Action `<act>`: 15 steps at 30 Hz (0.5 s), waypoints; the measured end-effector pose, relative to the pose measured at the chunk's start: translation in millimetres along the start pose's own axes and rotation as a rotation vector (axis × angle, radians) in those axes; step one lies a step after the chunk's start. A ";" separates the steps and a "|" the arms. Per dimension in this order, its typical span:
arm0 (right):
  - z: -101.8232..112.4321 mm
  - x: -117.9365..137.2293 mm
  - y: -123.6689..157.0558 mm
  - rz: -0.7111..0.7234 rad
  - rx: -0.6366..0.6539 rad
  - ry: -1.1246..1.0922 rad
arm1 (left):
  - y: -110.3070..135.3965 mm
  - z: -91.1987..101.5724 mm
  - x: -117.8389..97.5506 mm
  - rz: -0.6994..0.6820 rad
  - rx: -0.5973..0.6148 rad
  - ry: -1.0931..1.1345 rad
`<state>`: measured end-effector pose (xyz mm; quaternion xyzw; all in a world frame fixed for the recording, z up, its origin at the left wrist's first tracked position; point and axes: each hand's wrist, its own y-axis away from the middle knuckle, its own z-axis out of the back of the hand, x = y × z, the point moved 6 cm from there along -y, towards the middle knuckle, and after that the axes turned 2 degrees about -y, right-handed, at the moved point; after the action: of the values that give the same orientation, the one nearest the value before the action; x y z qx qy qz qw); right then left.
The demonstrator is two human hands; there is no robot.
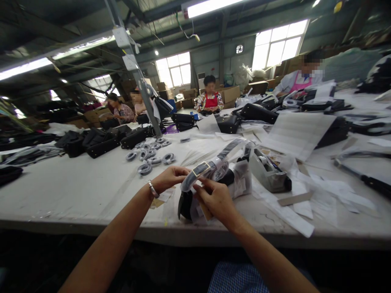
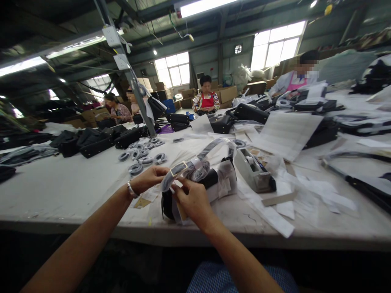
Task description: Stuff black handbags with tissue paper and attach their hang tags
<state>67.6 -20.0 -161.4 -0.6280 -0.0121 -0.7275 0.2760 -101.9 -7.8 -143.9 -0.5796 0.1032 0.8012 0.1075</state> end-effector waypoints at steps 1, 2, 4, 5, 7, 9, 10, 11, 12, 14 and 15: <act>1.2 -0.8 2.2 -0.008 0.014 -0.026 | 4.2 3.5 1.4 -0.001 -0.031 0.017; 1.7 -1.8 4.9 -0.016 0.037 -0.055 | 9.2 6.8 3.3 -0.001 -0.062 0.038; 1.2 -4.8 11.3 -0.021 0.093 -0.103 | 20.8 12.2 8.4 -0.002 -0.120 0.095; 0.5 -6.9 14.6 -0.017 0.117 -0.118 | 26.8 13.8 11.4 -0.004 -0.147 0.131; -0.3 -12.2 20.4 -0.003 0.136 -0.135 | 38.2 15.0 17.3 -0.012 -0.200 0.213; 1.4 -18.2 24.5 0.004 0.113 -0.138 | 47.9 13.1 22.1 -0.023 -0.245 0.285; 3.1 -20.4 26.1 0.006 0.094 -0.130 | 52.1 11.1 23.8 -0.032 -0.264 0.321; 5.2 -21.4 27.6 0.014 0.076 -0.108 | 55.7 8.9 25.1 -0.046 -0.282 0.366; 7.8 -21.2 29.1 0.026 0.055 -0.072 | 58.9 6.5 26.1 -0.064 -0.303 0.424; 13.8 -18.0 32.9 0.058 0.005 0.012 | 63.7 1.6 28.4 -0.106 -0.346 0.571; 17.3 -15.5 35.4 0.076 -0.032 0.042 | 65.1 -1.0 30.2 -0.124 -0.366 0.653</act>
<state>98.9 -37.7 -183.7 -0.6168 0.0293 -0.7297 0.2936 -129.3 -68.7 -170.3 -0.8192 -0.0481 0.5714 0.0119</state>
